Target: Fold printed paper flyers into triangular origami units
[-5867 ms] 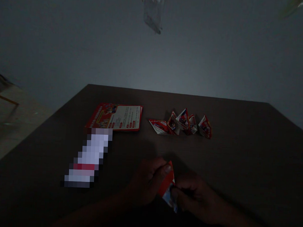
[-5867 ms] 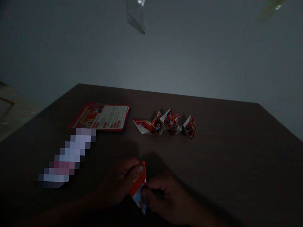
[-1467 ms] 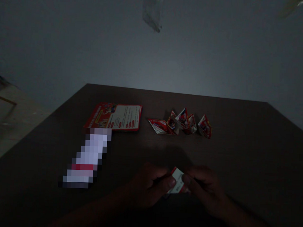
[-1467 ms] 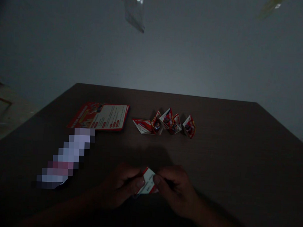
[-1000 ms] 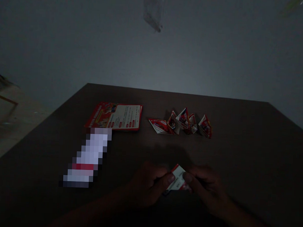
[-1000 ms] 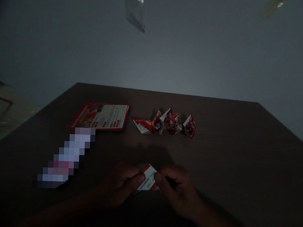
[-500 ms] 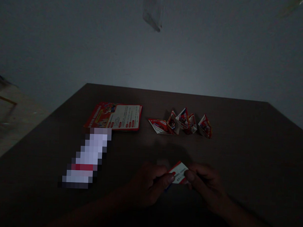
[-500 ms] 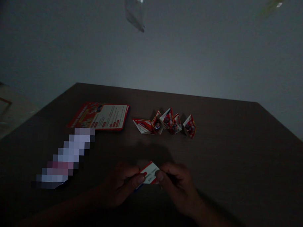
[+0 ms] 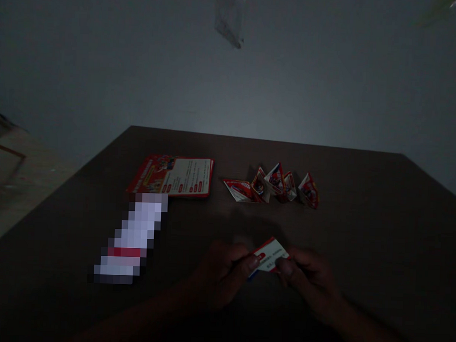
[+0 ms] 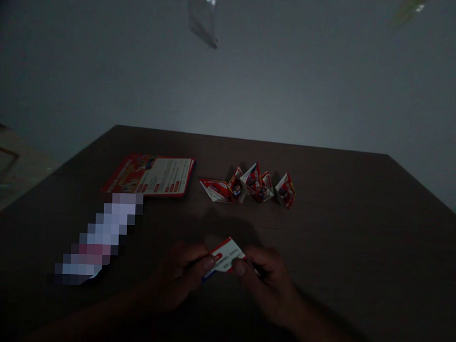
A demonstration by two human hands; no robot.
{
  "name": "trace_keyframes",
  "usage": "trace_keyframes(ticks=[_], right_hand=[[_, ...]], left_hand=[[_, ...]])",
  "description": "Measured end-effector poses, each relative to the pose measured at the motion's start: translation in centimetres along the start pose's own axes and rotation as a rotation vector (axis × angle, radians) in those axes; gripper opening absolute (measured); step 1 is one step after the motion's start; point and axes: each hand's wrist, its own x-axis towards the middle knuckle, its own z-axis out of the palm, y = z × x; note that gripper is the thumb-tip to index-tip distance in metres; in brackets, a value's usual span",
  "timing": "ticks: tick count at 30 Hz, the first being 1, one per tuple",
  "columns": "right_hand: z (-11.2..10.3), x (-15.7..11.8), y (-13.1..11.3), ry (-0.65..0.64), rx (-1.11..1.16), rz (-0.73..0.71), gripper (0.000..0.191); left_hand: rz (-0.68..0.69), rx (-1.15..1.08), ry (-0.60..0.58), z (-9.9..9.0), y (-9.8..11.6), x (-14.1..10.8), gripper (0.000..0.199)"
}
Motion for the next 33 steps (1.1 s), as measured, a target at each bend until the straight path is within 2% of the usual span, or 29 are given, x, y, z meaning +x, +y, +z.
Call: trace_keyframes(ticks=[4, 8, 13, 15, 17, 23, 29, 31, 33], right_hand=[[0.1, -0.1, 0.1, 0.006, -0.029, 0.001, 0.032], [0.1, 0.0, 0.0, -0.005, -0.035, 0.008, 0.029], [0.2, 0.1, -0.5, -0.177, -0.14, -0.157, 0.024], [0.3, 0.1, -0.5, -0.207, -0.168, -0.185, 0.025], [0.3, 0.1, -0.5, -0.188, -0.182, -0.178, 0.026], [0.1, 0.2, -0.3, -0.002, -0.144, -0.103, 0.027], [0.0, 0.1, 0.0, 0.055, -0.11, -0.028, 0.032], [0.1, 0.0, 0.1, 0.084, -0.104, -0.011, 0.032], [0.1, 0.0, 0.1, 0.087, -0.089, -0.001, 0.032]], left_hand=[[-0.046, -0.053, -0.019, 0.0, 0.0, 0.0, 0.034], [-0.035, -0.14, -0.051, -0.1, 0.0, -0.2, 0.033], [-0.022, -0.051, -0.029, 0.0, -0.1, -0.3, 0.037], [-0.036, -0.012, -0.003, 0.1, -0.2, -0.2, 0.04], [-0.064, -0.008, 0.005, 0.2, -0.2, -0.1, 0.038], [-0.1, 0.009, -0.024, 0.2, 0.0, 0.1, 0.04], [-0.063, -0.099, -0.004, -0.2, -0.4, -0.4, 0.04], [-0.024, -0.174, -0.035, -0.3, -0.9, -0.6, 0.04], [-0.031, -0.16, -0.043, -0.4, -1.1, -0.7, 0.034]])
